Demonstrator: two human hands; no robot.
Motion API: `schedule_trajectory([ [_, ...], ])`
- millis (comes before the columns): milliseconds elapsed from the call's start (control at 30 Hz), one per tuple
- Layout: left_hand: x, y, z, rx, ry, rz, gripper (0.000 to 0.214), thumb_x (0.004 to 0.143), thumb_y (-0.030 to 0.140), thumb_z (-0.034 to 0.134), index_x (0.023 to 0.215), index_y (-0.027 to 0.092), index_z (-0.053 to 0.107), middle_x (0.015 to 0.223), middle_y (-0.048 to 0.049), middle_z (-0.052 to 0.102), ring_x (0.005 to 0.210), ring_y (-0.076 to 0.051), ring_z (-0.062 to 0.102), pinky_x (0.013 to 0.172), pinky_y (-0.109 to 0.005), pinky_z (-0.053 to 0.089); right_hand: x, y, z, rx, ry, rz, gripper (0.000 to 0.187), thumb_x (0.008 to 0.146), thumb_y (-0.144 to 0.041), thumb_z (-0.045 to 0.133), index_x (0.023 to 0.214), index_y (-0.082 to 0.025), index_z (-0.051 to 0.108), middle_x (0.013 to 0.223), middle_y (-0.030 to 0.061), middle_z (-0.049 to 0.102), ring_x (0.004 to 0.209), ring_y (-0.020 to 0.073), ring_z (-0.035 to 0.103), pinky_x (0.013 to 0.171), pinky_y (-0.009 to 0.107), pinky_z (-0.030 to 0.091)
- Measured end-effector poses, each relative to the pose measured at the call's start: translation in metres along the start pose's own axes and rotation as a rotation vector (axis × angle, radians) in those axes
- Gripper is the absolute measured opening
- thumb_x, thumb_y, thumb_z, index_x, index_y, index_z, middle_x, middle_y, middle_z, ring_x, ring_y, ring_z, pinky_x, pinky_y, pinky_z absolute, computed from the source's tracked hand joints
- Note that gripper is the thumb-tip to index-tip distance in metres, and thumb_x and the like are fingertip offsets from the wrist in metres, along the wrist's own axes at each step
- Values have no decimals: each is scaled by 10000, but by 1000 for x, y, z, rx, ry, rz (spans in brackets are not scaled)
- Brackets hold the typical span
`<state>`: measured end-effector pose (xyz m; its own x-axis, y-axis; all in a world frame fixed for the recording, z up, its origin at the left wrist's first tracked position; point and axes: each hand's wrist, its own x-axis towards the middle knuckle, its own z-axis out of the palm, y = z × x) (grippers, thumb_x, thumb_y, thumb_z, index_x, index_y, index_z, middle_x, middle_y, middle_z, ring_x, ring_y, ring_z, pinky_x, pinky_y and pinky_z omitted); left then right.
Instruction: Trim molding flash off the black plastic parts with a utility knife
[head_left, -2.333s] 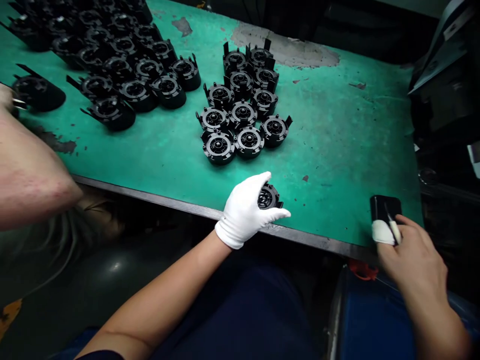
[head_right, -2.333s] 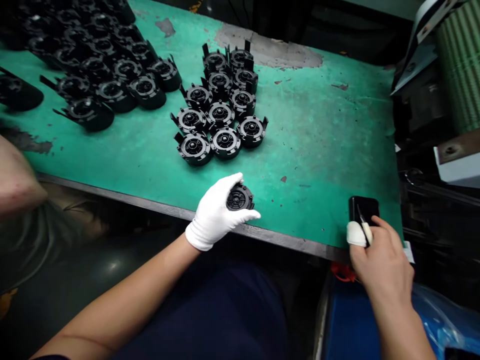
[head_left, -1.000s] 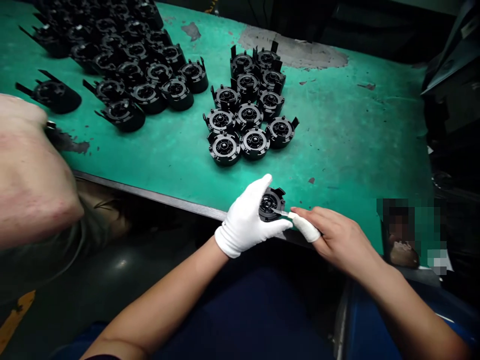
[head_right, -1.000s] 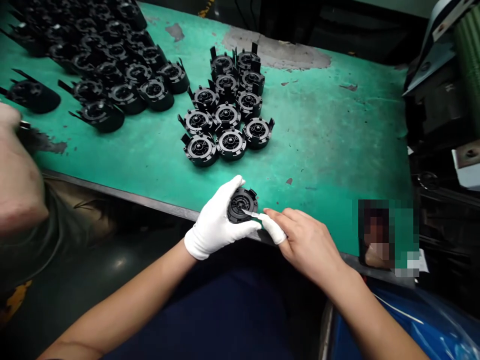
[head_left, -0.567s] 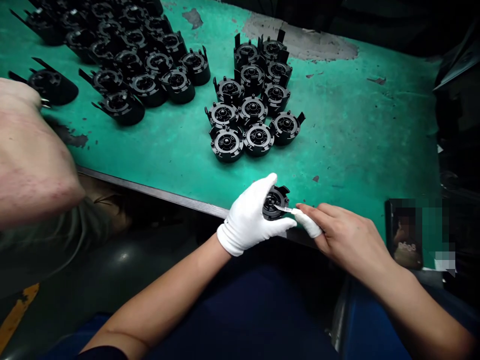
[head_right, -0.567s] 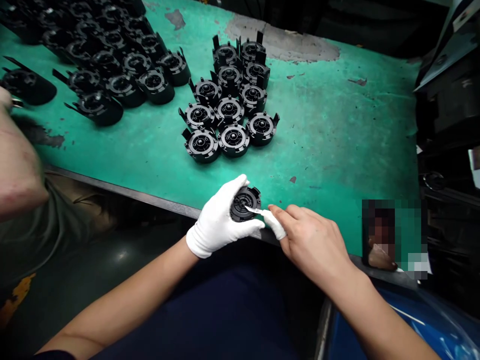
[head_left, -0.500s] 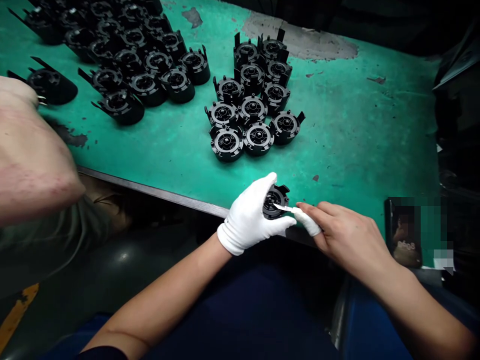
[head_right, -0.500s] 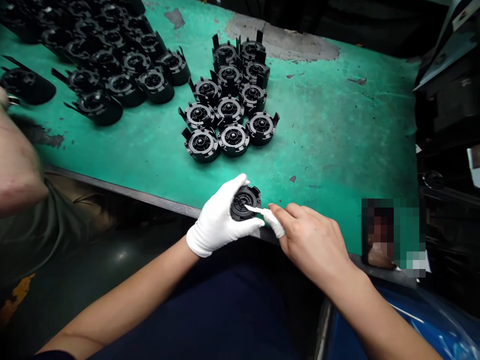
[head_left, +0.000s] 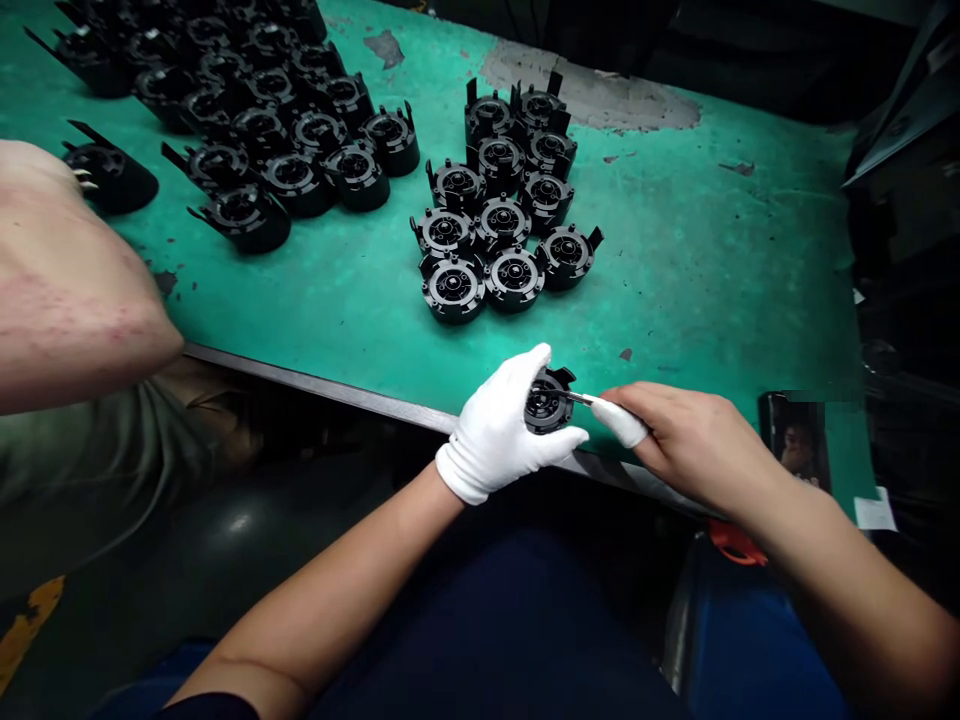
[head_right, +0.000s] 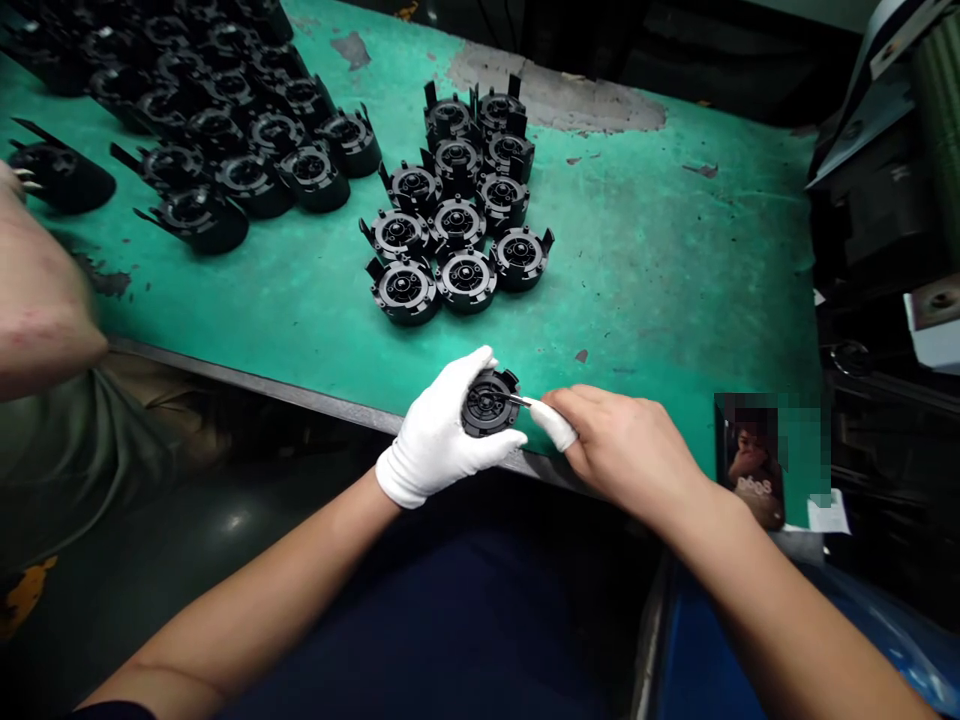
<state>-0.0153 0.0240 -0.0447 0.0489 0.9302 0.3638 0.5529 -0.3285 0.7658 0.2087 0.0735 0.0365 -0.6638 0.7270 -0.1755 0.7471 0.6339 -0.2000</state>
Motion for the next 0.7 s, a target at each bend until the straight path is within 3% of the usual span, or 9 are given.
schedule_trajectory([
  [267,0,0,1,2,-2,8,935,759,594,790,1477,150,386,1395,-192,594,1319,-318,584,1124,-491,497,18,12,-7,-252,13,-81,327,930,-243,501,1179,-279,710,1051,40,768,702,203,687,490,301,286],
  [500,0,-2,3,-8,-6,5,945,758,618,782,1488,178,375,1404,-183,588,1317,-326,585,1114,-506,503,14,15,-6,-139,44,-105,333,963,-284,467,1181,-291,718,1059,31,776,757,203,704,527,291,353],
  [700,1,0,2,-5,5,12,943,750,606,798,1466,134,404,1369,-198,607,1309,-313,591,1120,-467,502,21,18,-6,-203,27,-122,355,921,-225,471,1171,-275,717,1060,32,780,755,220,718,501,296,340],
])
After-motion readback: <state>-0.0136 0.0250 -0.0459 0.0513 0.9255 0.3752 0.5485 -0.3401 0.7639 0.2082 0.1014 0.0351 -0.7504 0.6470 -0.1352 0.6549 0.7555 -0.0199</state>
